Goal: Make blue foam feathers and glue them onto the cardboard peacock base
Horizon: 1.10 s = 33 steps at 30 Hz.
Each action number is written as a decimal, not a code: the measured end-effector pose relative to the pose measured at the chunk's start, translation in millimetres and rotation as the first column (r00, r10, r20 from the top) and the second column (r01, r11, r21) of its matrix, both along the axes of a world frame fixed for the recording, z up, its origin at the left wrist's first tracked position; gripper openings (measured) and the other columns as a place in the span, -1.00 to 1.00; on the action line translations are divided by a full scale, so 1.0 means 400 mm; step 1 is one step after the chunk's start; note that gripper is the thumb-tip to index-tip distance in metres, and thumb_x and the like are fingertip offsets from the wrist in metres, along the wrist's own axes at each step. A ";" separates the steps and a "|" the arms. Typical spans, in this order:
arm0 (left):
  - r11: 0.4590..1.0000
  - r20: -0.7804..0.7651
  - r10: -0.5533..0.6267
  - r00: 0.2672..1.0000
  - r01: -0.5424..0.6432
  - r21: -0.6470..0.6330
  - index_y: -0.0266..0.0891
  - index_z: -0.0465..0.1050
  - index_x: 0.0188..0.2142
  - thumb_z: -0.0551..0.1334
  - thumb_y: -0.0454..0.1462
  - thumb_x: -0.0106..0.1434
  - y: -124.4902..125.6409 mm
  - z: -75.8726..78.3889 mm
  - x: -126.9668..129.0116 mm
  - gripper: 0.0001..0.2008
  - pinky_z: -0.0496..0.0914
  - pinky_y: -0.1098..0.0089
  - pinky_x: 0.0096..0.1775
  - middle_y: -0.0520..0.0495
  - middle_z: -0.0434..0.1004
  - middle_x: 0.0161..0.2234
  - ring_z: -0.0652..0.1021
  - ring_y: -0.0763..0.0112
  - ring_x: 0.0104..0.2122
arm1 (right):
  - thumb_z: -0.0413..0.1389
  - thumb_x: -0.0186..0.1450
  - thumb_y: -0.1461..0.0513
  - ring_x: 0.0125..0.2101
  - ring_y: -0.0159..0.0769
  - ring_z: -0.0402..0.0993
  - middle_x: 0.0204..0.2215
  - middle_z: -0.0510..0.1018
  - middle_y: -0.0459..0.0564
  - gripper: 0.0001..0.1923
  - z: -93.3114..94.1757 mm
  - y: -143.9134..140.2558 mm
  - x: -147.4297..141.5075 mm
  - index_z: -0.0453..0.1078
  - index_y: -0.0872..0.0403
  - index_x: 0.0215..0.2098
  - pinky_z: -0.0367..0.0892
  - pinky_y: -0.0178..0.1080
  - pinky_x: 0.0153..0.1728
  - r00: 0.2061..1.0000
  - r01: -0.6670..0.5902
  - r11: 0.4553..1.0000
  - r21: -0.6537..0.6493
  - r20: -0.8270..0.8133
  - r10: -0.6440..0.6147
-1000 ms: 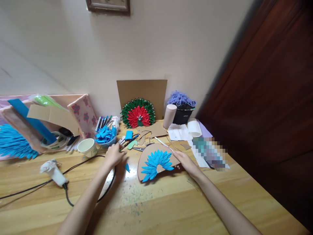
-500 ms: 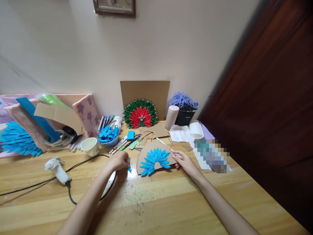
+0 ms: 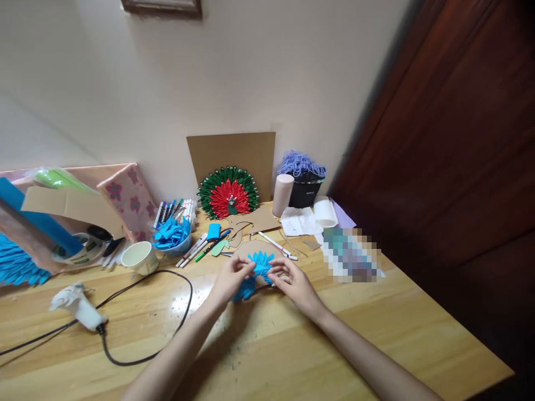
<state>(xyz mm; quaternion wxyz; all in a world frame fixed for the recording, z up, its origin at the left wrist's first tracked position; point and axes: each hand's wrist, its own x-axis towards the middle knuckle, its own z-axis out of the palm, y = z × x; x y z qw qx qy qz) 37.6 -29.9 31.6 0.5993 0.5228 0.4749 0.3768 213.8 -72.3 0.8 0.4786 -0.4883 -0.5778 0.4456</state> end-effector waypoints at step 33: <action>0.997 0.057 -0.036 0.998 0.039 -0.060 -0.35 0.52 -0.41 0.36 -0.12 -0.12 -0.033 -0.010 0.090 -0.66 0.36 0.43 -0.33 -0.12 0.56 -0.44 0.50 0.38 -0.41 | 0.10 0.18 0.22 -0.42 -0.35 0.45 -0.41 0.47 -0.02 -0.91 0.019 0.000 0.042 0.40 0.09 -0.41 0.42 -0.34 -0.44 0.981 0.057 0.959 0.279 0.164 -0.106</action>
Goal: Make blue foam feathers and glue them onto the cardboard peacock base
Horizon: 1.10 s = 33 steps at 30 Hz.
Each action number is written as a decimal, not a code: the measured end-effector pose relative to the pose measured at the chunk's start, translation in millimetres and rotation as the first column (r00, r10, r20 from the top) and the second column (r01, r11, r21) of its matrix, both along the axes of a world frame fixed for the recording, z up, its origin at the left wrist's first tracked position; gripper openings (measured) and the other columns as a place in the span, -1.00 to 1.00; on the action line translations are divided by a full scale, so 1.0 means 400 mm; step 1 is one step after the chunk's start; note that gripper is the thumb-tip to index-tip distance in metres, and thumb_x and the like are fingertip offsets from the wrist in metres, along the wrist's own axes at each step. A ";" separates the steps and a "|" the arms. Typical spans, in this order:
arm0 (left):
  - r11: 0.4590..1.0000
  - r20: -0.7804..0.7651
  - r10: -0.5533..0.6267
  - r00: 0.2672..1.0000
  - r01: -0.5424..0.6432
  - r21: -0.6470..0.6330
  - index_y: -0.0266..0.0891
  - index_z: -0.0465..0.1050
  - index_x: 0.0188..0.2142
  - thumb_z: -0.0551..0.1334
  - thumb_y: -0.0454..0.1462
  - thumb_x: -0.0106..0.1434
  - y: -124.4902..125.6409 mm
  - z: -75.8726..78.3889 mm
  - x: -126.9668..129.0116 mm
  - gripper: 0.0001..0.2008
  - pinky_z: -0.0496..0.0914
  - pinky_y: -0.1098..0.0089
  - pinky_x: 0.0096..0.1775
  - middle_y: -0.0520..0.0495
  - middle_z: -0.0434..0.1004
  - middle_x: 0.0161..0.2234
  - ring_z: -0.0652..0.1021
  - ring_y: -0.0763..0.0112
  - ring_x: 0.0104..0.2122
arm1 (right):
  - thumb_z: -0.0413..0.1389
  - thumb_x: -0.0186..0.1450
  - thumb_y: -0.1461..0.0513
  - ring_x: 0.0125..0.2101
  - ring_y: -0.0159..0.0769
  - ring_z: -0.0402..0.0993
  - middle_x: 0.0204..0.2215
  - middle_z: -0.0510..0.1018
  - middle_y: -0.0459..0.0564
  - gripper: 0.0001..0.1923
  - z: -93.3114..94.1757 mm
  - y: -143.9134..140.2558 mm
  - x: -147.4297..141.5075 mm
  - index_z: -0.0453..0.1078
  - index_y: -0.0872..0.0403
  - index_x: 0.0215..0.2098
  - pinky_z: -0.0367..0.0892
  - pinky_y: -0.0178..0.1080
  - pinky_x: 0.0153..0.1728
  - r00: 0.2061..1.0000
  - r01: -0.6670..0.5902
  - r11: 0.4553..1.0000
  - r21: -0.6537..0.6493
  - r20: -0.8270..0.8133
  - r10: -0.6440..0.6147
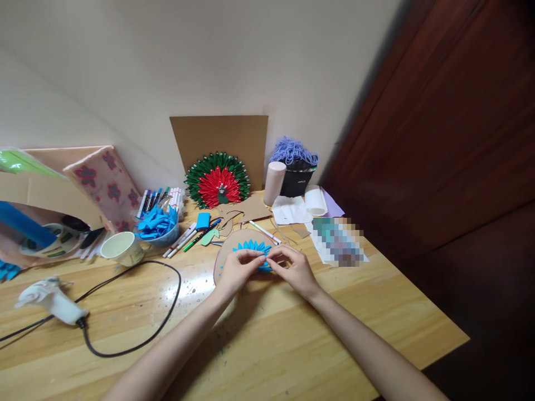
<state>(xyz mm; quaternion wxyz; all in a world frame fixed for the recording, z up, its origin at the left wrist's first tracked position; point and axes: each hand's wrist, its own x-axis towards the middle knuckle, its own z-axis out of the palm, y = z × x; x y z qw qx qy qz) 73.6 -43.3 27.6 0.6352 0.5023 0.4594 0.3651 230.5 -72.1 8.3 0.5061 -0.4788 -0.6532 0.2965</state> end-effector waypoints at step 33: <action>0.997 0.015 -0.004 1.000 0.003 0.072 -0.32 0.29 -0.34 0.33 -0.33 -0.15 0.003 -0.031 0.006 -0.65 0.31 0.54 -0.48 0.07 0.42 -0.57 0.42 0.59 -0.60 | 0.20 0.02 0.22 -0.51 -0.44 0.39 -0.49 0.42 -0.12 -0.73 -0.005 0.008 -0.003 0.20 0.07 -0.40 0.35 -0.38 -0.51 0.974 -0.043 0.968 -0.247 -0.227 -0.015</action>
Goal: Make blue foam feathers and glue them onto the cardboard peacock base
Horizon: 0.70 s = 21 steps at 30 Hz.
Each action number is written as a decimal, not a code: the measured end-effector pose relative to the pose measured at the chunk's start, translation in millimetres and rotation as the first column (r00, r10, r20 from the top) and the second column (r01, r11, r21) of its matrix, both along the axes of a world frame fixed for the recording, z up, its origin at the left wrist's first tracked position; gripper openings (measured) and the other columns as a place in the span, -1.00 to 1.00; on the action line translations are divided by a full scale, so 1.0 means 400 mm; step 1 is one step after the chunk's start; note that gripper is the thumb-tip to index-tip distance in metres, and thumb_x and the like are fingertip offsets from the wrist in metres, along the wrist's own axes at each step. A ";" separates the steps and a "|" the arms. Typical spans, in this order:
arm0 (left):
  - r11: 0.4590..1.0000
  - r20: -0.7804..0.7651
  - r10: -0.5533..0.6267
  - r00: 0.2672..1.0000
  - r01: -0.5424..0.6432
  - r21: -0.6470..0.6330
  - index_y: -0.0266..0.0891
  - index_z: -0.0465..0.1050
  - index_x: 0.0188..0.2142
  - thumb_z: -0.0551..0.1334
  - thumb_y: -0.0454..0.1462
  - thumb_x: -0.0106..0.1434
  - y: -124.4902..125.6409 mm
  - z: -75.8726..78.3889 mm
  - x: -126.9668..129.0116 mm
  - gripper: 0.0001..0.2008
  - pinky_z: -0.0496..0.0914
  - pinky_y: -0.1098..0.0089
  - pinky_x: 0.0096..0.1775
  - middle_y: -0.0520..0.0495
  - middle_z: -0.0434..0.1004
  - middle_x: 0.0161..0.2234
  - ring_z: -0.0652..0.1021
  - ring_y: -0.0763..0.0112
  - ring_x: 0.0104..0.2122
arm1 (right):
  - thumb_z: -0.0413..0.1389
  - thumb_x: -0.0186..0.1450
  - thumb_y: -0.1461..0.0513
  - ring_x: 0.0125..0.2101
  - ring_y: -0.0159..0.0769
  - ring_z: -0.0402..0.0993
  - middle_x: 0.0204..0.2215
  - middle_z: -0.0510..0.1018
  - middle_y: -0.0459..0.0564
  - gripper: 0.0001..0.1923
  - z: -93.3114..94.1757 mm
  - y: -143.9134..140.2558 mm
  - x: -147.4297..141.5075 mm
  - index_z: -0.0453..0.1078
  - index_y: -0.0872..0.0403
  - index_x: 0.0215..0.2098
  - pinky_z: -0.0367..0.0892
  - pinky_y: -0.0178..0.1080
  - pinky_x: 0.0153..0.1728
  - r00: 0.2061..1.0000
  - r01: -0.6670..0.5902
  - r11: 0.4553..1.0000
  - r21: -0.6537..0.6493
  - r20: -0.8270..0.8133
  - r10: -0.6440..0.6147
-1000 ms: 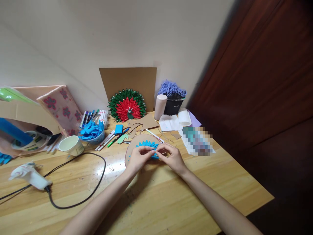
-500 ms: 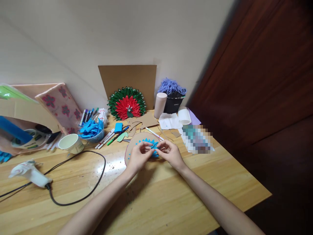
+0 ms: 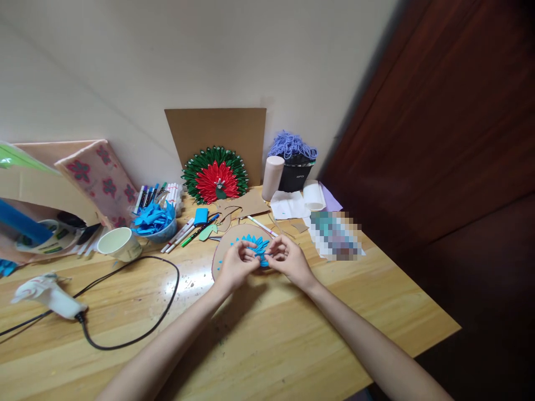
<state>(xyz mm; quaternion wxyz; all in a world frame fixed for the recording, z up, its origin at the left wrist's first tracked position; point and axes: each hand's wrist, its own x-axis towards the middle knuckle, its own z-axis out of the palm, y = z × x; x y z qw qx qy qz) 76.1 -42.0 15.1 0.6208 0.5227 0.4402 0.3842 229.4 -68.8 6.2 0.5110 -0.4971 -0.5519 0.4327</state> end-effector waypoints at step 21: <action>0.949 -0.074 -0.077 0.994 0.050 -0.311 -0.33 0.32 -0.30 0.33 -0.38 -0.17 0.014 0.025 -0.026 -0.63 0.22 0.54 -0.56 0.10 0.41 -0.67 0.39 0.57 -0.65 | 0.10 0.18 0.29 -0.10 -0.18 0.32 -0.13 0.42 0.04 -0.84 0.019 0.005 0.049 0.45 -0.04 -0.29 0.25 -0.04 -0.08 0.763 -0.342 0.792 0.505 0.642 -0.079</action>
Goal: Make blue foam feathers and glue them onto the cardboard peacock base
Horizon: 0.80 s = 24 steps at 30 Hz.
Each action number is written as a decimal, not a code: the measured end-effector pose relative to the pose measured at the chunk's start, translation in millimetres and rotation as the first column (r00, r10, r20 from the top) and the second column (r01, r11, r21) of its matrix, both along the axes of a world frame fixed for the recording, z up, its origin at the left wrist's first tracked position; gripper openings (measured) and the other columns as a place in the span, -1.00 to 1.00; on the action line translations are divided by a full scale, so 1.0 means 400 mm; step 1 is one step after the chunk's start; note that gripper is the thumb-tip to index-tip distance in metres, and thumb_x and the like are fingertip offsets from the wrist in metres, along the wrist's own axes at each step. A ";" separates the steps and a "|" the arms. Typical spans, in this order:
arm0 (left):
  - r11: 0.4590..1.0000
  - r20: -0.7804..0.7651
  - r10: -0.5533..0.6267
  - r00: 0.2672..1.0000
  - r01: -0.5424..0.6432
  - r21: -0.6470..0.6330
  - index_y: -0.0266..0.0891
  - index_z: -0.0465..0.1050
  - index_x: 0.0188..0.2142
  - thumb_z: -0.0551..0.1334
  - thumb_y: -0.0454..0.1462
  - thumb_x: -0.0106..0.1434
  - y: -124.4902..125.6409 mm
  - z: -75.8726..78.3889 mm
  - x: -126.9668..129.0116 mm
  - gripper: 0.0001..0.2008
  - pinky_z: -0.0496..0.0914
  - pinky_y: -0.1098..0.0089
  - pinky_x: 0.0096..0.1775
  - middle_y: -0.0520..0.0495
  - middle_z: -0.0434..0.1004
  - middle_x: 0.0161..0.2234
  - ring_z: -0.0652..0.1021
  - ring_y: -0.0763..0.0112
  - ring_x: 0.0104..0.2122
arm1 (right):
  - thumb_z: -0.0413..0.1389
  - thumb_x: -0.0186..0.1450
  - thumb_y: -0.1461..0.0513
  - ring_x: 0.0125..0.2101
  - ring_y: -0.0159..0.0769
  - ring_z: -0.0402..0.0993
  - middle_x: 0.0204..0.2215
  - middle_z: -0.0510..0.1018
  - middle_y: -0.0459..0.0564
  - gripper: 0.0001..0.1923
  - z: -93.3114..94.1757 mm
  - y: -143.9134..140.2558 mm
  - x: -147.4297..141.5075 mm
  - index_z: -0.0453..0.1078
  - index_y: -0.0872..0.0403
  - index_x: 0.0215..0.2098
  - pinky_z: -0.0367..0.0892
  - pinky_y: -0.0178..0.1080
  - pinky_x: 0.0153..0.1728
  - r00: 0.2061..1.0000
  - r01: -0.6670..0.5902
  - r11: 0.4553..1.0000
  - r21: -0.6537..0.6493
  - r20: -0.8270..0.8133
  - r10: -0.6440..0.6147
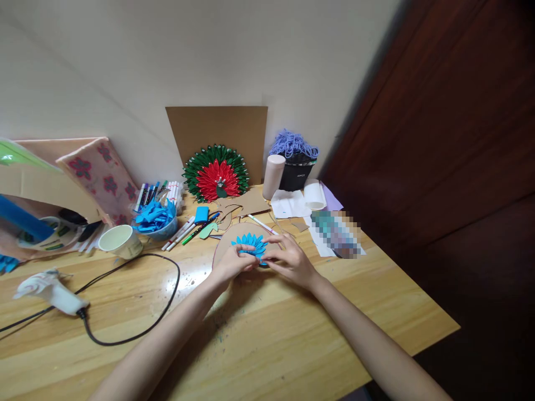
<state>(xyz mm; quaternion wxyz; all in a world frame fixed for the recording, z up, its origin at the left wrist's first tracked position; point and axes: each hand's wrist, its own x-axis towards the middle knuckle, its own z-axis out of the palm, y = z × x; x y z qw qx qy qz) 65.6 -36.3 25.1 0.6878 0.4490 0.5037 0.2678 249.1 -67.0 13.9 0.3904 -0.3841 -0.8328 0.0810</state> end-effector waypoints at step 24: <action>0.830 -0.185 -0.105 0.977 0.189 0.524 -0.32 0.48 -0.43 0.15 -0.20 0.12 -0.023 -0.001 0.019 -0.77 0.34 0.41 -0.30 -0.10 0.55 -0.42 0.50 0.33 -0.38 | 0.08 0.16 0.32 -0.27 -0.26 0.37 -0.37 0.41 -0.02 -0.95 0.000 -0.004 -0.035 0.35 0.06 -0.41 0.29 -0.20 -0.21 0.931 0.067 0.969 -0.237 -0.334 -0.146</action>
